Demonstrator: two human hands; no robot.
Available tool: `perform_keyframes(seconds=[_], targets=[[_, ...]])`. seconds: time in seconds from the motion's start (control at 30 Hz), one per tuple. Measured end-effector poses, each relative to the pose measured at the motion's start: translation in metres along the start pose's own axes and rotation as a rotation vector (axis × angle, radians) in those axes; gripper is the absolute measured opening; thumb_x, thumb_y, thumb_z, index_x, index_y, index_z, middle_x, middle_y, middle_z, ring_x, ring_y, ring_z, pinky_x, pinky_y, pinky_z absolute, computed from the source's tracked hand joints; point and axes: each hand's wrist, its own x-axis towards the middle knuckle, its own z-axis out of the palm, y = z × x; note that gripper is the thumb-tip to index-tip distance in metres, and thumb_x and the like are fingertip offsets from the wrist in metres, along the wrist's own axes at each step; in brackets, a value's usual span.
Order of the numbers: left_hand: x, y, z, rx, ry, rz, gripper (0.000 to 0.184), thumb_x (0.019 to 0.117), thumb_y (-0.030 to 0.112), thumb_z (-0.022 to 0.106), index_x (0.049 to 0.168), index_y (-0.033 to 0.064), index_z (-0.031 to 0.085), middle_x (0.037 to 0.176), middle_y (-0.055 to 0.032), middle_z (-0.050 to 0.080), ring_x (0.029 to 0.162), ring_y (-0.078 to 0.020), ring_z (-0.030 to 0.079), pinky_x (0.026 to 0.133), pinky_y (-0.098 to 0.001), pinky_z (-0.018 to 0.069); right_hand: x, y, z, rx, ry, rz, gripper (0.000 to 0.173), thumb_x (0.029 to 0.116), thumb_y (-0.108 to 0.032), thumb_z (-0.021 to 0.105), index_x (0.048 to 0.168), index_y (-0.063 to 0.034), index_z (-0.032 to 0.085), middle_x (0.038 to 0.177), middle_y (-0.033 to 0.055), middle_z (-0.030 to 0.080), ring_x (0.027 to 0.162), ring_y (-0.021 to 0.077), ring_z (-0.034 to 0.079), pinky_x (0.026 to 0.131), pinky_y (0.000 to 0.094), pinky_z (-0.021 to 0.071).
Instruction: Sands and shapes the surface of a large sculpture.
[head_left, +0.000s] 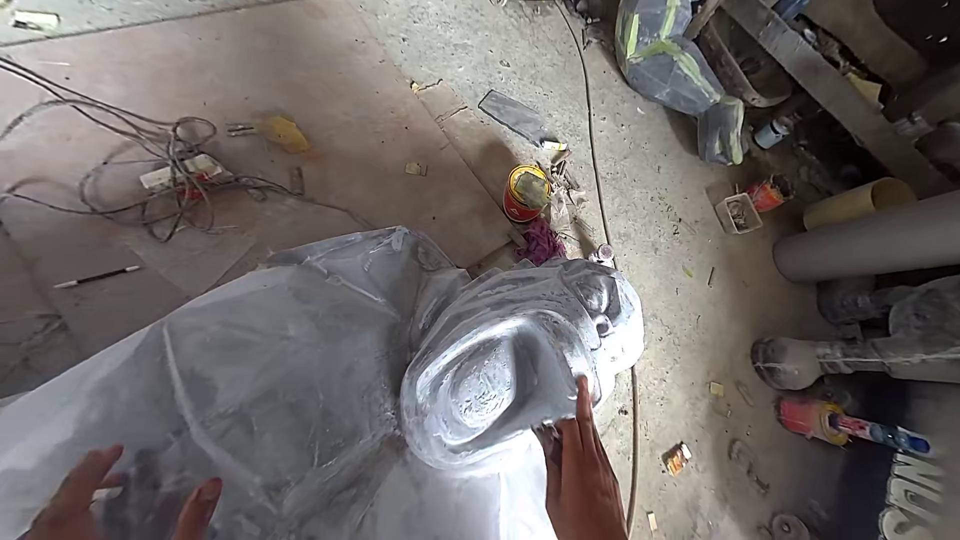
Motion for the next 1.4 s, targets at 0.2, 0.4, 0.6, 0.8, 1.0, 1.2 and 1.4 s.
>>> perform_keyframes(seconds=[0.2,0.4,0.6,0.8,1.0,1.2,1.4], targets=[[0.001,-0.018,0.0,0.031,-0.007,0.029,0.09,0.095,0.057,0.062,0.158,0.0008,0.03,0.157,-0.0275,0.039,0.143,-0.0401,0.041,0.119,-0.05,0.0325,-0.056,0.016,0.014,0.219,-0.169,0.282,0.036,0.1046,-0.036,0.053,0.126,-0.0083,0.063,0.101,0.0102,0.07,0.083,0.0249,0.071,0.071,0.0498,0.0602],[0.002,-0.024,0.003,0.089,0.033,0.02,0.091,0.092,0.067,0.056,0.159,0.0102,0.032,0.154,-0.0228,0.045,0.14,-0.0422,0.045,0.115,-0.059,0.0364,-0.005,-0.014,0.019,0.483,-0.246,0.356,0.093,0.0696,-0.04,0.089,0.141,-0.0066,0.038,0.108,0.0074,0.066,0.09,0.0163,0.069,0.078,0.039,0.0611],[0.005,-0.022,0.005,0.138,0.046,0.011,0.091,0.0909,0.071,0.053,0.158,0.0115,0.035,0.151,-0.0199,0.05,0.137,-0.0403,0.049,0.115,-0.0569,0.037,0.004,-0.042,0.037,0.59,-0.376,0.304,0.067,0.081,-0.034,0.076,0.137,-0.0093,0.048,0.112,0.005,0.068,0.096,0.0136,0.069,0.083,0.0365,0.06],[0.003,-0.021,0.007,0.146,0.035,-0.006,0.091,0.0905,0.072,0.051,0.159,0.0141,0.035,0.151,-0.0172,0.05,0.138,-0.0388,0.049,0.114,-0.0568,0.0379,0.008,-0.065,0.075,0.884,-0.383,0.441,0.058,0.0967,-0.034,0.059,0.147,-0.0105,0.043,0.098,0.0089,0.067,0.069,0.019,0.067,0.06,0.0391,0.0586],[0.002,-0.021,0.007,0.119,0.04,0.023,0.09,0.0917,0.07,0.051,0.159,0.0126,0.033,0.155,-0.0167,0.047,0.141,-0.0387,0.046,0.115,-0.0574,0.036,0.01,-0.083,0.092,0.904,-0.147,0.416,0.05,0.1037,-0.043,0.056,0.14,-0.0087,0.054,0.093,0.0071,0.069,0.07,0.0167,0.067,0.061,0.035,0.0592],[0.002,-0.023,0.004,0.049,0.012,0.06,0.091,0.0925,0.062,0.058,0.161,0.01,0.028,0.157,-0.021,0.042,0.143,-0.0402,0.043,0.116,-0.0594,0.0346,-0.01,-0.048,0.1,0.842,0.095,0.278,0.041,0.0965,-0.026,0.066,0.129,-0.0019,0.058,0.094,0.0064,0.071,0.079,0.0165,0.071,0.069,0.0342,0.0625],[0.0,-0.025,0.003,0.037,-0.025,0.077,0.095,0.0915,0.06,0.058,0.161,0.0057,0.023,0.159,-0.0237,0.038,0.14,-0.0448,0.042,0.111,-0.0635,0.0367,-0.041,-0.035,0.122,0.767,0.107,0.416,0.036,0.0894,-0.028,0.078,0.119,-0.0103,0.066,0.084,0.0021,0.072,0.069,0.0132,0.069,0.061,0.0325,0.0603]])
